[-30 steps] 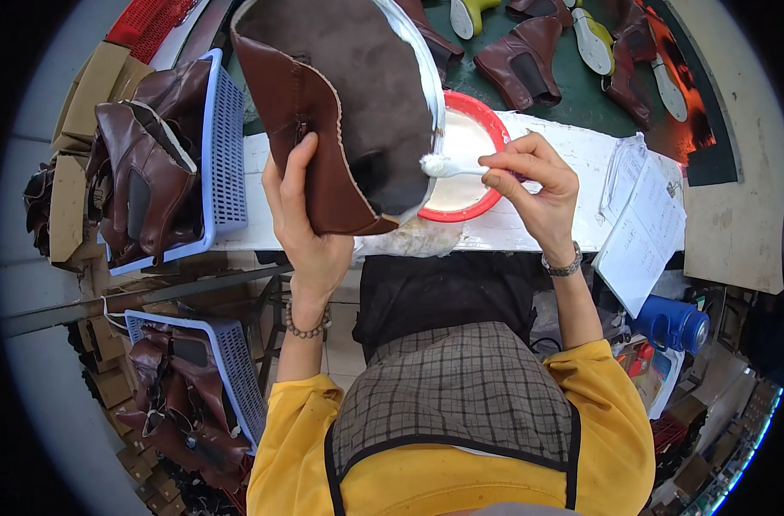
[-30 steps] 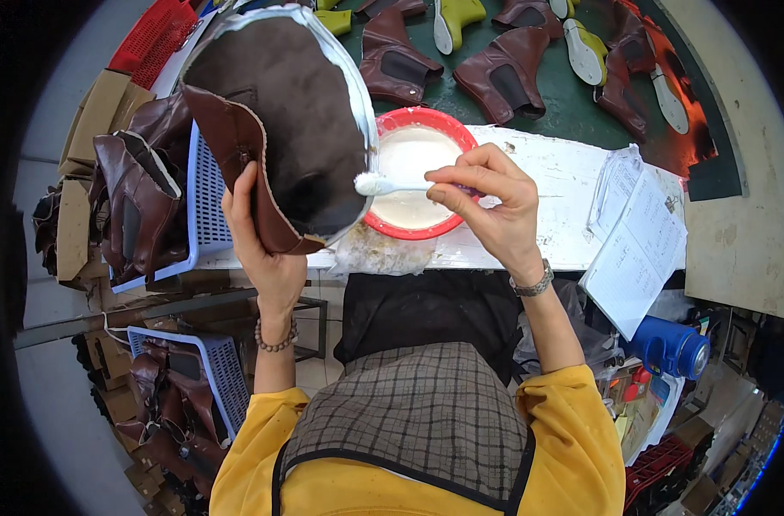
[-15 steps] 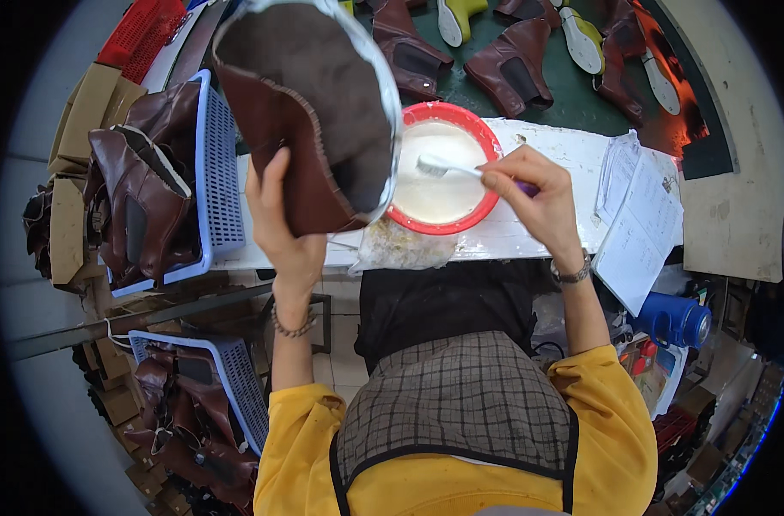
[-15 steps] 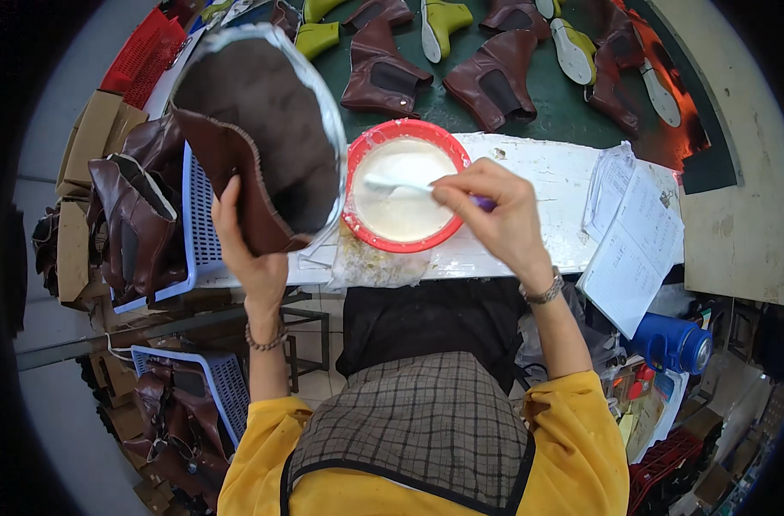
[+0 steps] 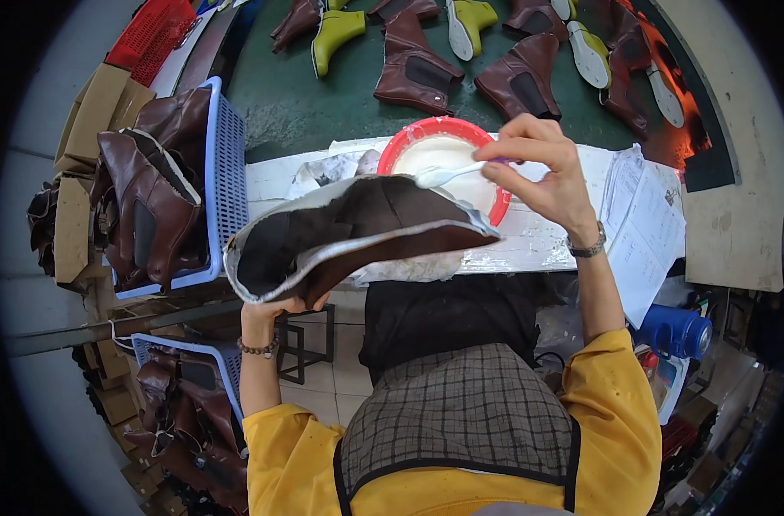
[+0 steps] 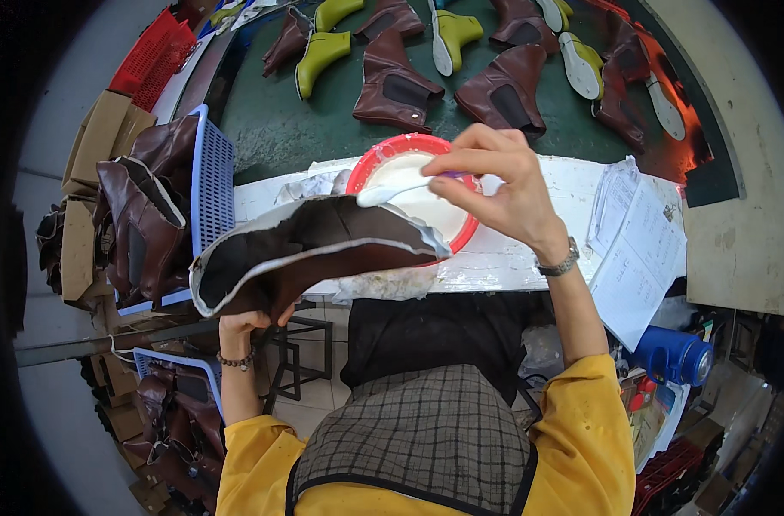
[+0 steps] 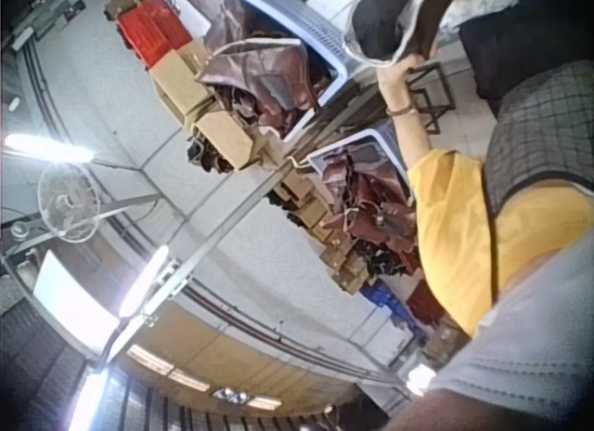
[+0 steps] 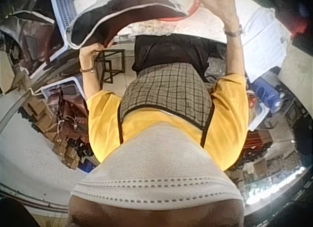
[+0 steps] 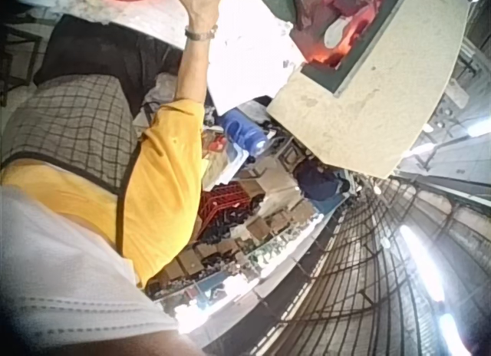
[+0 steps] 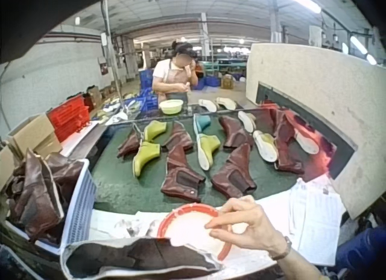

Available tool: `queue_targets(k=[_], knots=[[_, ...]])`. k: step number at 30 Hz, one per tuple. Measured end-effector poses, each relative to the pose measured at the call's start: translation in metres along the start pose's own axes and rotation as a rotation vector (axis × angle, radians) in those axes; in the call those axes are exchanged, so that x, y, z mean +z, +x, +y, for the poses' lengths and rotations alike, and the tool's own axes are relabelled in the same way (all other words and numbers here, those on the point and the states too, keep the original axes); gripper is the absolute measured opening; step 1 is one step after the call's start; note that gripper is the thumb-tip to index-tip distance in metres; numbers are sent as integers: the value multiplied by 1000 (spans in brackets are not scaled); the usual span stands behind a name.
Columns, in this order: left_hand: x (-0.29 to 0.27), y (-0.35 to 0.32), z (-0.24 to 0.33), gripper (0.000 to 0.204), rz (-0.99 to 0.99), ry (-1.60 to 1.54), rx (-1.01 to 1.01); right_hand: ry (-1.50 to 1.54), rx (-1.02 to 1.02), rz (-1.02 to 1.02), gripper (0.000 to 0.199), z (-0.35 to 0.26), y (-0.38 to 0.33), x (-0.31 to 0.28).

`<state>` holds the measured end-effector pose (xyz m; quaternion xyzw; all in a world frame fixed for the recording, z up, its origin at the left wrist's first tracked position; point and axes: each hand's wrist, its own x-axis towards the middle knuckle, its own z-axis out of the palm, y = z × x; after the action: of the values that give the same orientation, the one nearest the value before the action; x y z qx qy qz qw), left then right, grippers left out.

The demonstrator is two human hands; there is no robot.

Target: Applying glue to the edges of brown leather shoe uppers using a toothbrush.

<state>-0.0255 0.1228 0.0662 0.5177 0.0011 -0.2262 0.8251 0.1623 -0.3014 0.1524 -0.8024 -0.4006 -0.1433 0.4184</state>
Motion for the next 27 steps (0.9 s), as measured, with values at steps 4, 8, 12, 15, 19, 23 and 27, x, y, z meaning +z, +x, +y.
queue_targets(k=[4,8,12,15,19,23,27], knots=[[-40,-22,-31,79,440,921,443,-48,47,-41,15,-1,2,-1],[-42,-12,-35,71,420,967,486,-63,134,-86,15,-7,-20,-19],[-40,-7,-38,63,373,1012,506,-44,0,-37,15,-3,-4,-5],[-33,-2,-40,57,365,1039,512,5,-36,-68,17,-9,8,-2],[13,24,-20,53,72,962,541,81,-83,-119,16,-10,17,5],[65,51,2,38,-211,476,171,84,-115,-147,16,-14,20,-7],[87,65,11,25,-287,232,-199,46,-135,-213,16,-19,22,-5]])
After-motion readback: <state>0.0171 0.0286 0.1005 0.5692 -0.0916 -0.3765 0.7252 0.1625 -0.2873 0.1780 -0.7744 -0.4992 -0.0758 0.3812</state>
